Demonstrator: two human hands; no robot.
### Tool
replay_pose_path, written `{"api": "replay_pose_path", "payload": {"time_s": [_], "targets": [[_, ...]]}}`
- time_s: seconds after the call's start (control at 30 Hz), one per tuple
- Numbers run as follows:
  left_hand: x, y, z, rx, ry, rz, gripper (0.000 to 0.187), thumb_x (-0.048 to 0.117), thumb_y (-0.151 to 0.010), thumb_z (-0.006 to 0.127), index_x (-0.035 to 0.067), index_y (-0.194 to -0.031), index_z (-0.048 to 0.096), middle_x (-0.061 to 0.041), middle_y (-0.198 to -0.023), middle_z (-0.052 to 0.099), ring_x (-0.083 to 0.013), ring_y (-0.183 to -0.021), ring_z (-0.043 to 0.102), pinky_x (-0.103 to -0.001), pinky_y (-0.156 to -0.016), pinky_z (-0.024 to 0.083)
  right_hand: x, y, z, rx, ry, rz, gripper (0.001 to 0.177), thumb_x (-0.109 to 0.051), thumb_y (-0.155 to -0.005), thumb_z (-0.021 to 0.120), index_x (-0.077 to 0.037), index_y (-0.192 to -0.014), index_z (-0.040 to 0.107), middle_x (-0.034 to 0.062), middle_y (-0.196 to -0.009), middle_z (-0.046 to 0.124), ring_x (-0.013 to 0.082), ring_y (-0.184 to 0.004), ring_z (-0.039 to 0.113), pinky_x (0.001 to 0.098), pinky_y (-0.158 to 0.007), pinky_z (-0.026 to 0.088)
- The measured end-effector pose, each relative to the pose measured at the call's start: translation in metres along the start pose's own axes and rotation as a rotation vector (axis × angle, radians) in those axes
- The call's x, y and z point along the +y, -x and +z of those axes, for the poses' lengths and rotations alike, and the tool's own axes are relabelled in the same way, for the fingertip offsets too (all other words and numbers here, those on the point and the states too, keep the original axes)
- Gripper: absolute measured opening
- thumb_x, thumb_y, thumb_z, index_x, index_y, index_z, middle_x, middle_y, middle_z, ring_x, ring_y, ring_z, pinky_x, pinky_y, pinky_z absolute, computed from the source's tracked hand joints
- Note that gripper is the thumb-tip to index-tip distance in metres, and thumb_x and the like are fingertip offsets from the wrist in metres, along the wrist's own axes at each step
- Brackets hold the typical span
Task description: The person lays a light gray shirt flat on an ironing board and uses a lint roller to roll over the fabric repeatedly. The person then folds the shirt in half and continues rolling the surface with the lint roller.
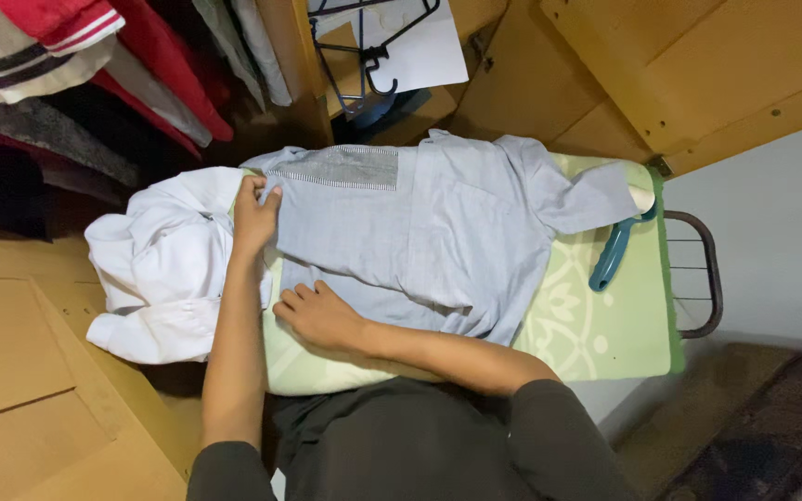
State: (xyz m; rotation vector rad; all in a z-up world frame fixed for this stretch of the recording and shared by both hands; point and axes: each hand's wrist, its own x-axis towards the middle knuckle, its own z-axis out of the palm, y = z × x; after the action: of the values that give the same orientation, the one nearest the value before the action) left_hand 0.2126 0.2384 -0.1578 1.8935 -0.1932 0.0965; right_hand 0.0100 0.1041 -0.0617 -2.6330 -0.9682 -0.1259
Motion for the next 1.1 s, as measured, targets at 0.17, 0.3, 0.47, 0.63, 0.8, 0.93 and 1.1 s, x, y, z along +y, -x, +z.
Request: {"api": "replay_pose_path", "payload": {"time_s": [0.17,0.3,0.47,0.63,0.8,0.93,1.1], "targets": [[0.011,-0.012,-0.004,-0.071,0.268,-0.131,0.016,0.01,-0.099,0.067,0.003,-0.108,0.057,-0.003,-0.099,0.065,-0.0101,-0.088,0.057,-0.026,-0.08,0.048,0.001,-0.002,0.001,-0.023,-0.46,0.037,0.024,-0.019,-0.09,0.066,-0.003,-0.107,0.061,0.0137,-0.096,0.061,0.0343,-0.092,0.064,0.0479,-0.081,0.051],[0.017,-0.017,-0.008,-0.069,0.159,-0.142,0.016,0.01,-0.099,0.068,0.003,-0.108,0.057,-0.003,-0.097,0.063,-0.0098,-0.085,0.054,-0.025,-0.076,0.047,-0.033,0.013,-0.015,-0.085,-0.775,-0.057,0.024,-0.015,-0.09,0.06,0.0,-0.109,0.06,0.0178,-0.102,0.063,0.0379,-0.095,0.066,0.0472,-0.081,0.053],[0.014,-0.011,-0.014,-0.1,0.05,-0.201,0.029,0.012,-0.097,0.072,0.001,-0.114,0.053,-0.004,-0.096,0.059,-0.0125,-0.083,0.053,-0.026,-0.074,0.047,-0.063,0.009,-0.029,-0.282,-0.934,-0.063,0.029,-0.018,-0.094,0.054,0.001,-0.116,0.059,0.019,-0.108,0.063,0.0364,-0.098,0.066,0.0459,-0.087,0.054],[0.003,0.0,-0.014,-0.118,0.046,-0.302,0.046,0.013,-0.093,0.072,0.001,-0.127,0.045,-0.007,-0.098,0.059,-0.0129,-0.085,0.057,-0.027,-0.074,0.051,-0.073,0.014,-0.034,-0.349,-0.994,-0.076,0.033,-0.016,-0.091,0.053,0.002,-0.119,0.059,0.0207,-0.114,0.064,0.039,-0.104,0.066,0.0462,-0.09,0.053],[-0.015,-0.005,-0.01,-0.047,0.077,-0.334,0.059,0.015,-0.099,0.074,-0.003,-0.142,0.038,-0.014,-0.108,0.058,-0.0182,-0.097,0.056,-0.031,-0.086,0.049,-0.08,0.023,-0.021,-0.415,-0.978,-0.147,0.031,-0.018,-0.089,0.057,0.002,-0.112,0.061,0.0211,-0.11,0.066,0.0396,-0.105,0.066,0.046,-0.091,0.054],[-0.023,-0.011,-0.003,0.007,0.344,-0.129,0.076,0.002,-0.104,0.071,-0.006,-0.157,0.017,-0.024,-0.156,0.035,-0.0253,-0.144,0.042,-0.034,-0.117,0.037,-0.077,0.023,-0.002,-0.509,-0.961,-0.138,0.031,-0.022,-0.09,0.06,0.001,-0.11,0.062,0.0206,-0.107,0.067,0.0387,-0.102,0.068,0.0464,-0.089,0.054],[-0.011,-0.009,-0.004,0.186,0.403,-0.092,0.078,-0.002,-0.1,0.062,0.004,-0.162,0.015,-0.028,-0.158,0.039,-0.0293,-0.144,0.046,-0.035,-0.117,0.039,-0.066,0.017,0.002,-0.561,-0.883,-0.108,0.041,-0.035,-0.092,0.065,0.0,-0.113,0.062,0.0205,-0.112,0.066,0.0389,-0.103,0.067,0.0469,-0.086,0.054]]}}
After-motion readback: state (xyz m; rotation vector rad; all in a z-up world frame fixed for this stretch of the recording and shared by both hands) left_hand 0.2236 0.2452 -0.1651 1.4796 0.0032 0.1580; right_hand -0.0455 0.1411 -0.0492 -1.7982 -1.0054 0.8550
